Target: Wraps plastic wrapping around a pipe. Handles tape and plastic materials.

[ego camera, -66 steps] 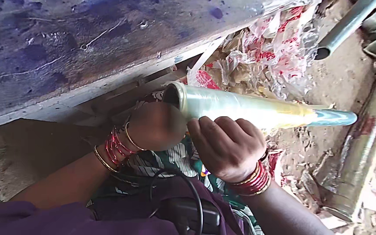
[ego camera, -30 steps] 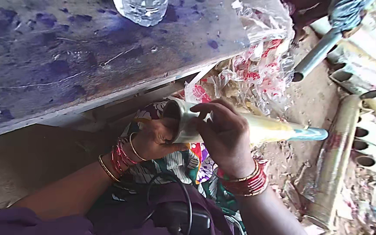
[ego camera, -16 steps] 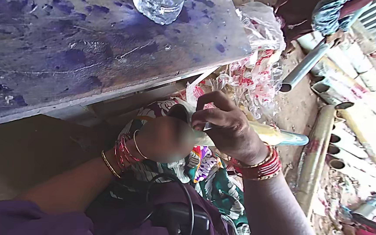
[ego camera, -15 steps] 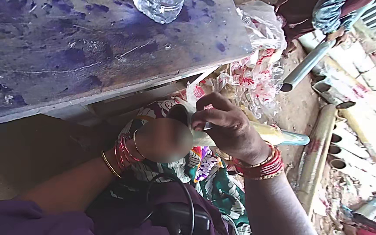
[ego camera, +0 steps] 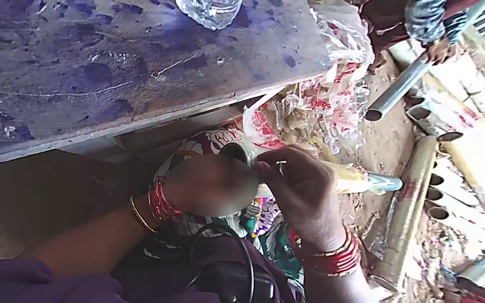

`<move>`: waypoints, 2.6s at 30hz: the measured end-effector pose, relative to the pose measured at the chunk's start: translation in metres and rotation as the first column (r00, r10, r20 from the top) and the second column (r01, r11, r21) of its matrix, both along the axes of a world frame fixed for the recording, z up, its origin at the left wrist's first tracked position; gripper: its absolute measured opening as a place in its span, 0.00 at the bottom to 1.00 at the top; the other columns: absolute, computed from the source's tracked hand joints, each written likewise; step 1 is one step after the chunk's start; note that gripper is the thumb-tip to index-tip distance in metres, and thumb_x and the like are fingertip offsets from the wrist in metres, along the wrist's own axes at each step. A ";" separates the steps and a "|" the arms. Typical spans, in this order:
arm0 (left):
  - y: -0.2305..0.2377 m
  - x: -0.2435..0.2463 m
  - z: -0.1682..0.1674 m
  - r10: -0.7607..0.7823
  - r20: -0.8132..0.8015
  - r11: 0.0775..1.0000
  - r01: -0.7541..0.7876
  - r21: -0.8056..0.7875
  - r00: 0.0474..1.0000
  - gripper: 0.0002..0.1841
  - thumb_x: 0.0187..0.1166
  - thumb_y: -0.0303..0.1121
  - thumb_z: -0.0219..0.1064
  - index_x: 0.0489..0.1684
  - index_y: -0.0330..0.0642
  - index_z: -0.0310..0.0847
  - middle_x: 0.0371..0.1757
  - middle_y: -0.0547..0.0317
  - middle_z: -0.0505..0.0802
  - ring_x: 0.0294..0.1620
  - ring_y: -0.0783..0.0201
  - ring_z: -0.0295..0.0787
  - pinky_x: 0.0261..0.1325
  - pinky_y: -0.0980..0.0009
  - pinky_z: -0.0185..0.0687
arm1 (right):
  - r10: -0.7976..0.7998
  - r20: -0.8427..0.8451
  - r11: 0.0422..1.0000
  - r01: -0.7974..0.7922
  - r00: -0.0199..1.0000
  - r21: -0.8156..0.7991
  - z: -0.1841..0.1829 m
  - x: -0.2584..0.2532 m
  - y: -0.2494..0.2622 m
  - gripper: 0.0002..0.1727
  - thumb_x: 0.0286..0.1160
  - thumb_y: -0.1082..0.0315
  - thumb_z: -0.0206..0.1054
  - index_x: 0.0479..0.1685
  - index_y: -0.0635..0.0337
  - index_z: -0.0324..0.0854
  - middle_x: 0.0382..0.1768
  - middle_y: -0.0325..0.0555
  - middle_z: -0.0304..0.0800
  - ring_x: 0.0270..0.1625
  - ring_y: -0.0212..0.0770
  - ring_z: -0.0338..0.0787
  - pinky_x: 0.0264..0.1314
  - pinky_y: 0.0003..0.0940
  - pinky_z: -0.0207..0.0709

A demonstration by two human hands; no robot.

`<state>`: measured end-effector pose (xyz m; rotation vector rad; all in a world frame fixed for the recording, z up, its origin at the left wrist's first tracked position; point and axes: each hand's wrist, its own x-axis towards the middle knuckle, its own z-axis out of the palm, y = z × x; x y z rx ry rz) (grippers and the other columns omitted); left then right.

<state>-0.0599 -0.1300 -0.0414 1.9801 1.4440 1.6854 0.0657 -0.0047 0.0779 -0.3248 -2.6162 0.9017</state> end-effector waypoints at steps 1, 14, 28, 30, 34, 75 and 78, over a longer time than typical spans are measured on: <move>0.000 0.000 0.000 0.009 -0.001 1.000 -0.009 0.012 1.000 0.07 0.65 0.31 0.74 0.21 0.37 0.92 0.34 0.53 0.95 0.46 0.66 0.90 0.54 0.76 0.82 | -0.039 -0.031 0.997 0.041 0.999 0.067 -0.002 0.001 -0.007 0.05 0.68 0.73 0.69 0.36 0.65 0.89 0.31 0.41 0.86 0.25 0.19 0.76 0.26 0.11 0.69; -0.006 -0.015 0.012 -0.196 0.448 0.971 0.236 -0.034 0.872 0.20 0.77 0.50 0.71 0.26 0.41 0.93 0.42 0.65 0.95 0.52 0.80 0.88 0.55 0.82 0.84 | -0.198 0.049 0.978 0.200 0.979 -0.053 -0.003 0.008 -0.032 0.05 0.76 0.73 0.63 0.34 0.60 0.82 0.26 0.35 0.79 0.23 0.18 0.74 0.28 0.10 0.69; 0.011 0.007 0.073 0.490 0.758 0.779 0.174 -0.602 0.431 0.18 0.78 0.37 0.74 0.14 0.43 0.84 0.15 0.64 0.88 0.15 0.76 0.83 0.21 0.79 0.78 | -0.224 -0.002 0.960 0.220 0.975 0.175 -0.007 0.012 -0.044 0.08 0.67 0.71 0.71 0.22 0.59 0.81 0.19 0.36 0.75 0.21 0.24 0.73 0.24 0.16 0.64; 0.016 0.009 0.079 0.520 0.796 0.782 0.202 -0.589 0.308 0.15 0.77 0.32 0.74 0.16 0.40 0.86 0.18 0.63 0.91 0.20 0.75 0.88 0.27 0.78 0.83 | -0.198 0.013 0.978 0.196 0.980 0.068 -0.006 0.015 -0.042 0.08 0.68 0.72 0.70 0.23 0.60 0.82 0.20 0.35 0.76 0.23 0.21 0.73 0.26 0.12 0.65; 0.017 0.018 0.081 0.531 0.836 0.812 0.199 -0.549 0.139 0.09 0.76 0.27 0.72 0.24 0.37 0.89 0.23 0.59 0.93 0.25 0.72 0.91 0.31 0.75 0.87 | -0.166 -0.021 0.983 0.164 0.986 -0.084 -0.012 0.024 -0.039 0.10 0.74 0.71 0.69 0.24 0.60 0.81 0.21 0.34 0.75 0.22 0.18 0.72 0.26 0.10 0.65; -0.005 -0.031 0.066 -0.121 -0.266 0.991 0.103 -0.081 0.956 0.15 0.84 0.41 0.63 0.46 0.47 0.98 0.57 0.51 0.96 0.69 0.53 0.87 0.79 0.60 0.75 | -0.143 -0.101 0.942 0.166 0.985 0.290 -0.035 0.054 -0.065 0.14 0.79 0.68 0.61 0.23 0.61 0.82 0.18 0.41 0.78 0.19 0.32 0.78 0.20 0.22 0.69; -0.006 -0.031 0.075 -0.166 -0.321 0.986 0.145 -0.087 0.933 0.15 0.83 0.38 0.63 0.41 0.47 0.99 0.57 0.52 0.96 0.76 0.47 0.83 0.85 0.56 0.69 | -0.102 -0.151 0.971 0.131 0.983 0.198 -0.038 0.055 -0.064 0.12 0.74 0.72 0.63 0.22 0.62 0.83 0.18 0.41 0.80 0.20 0.29 0.79 0.22 0.19 0.70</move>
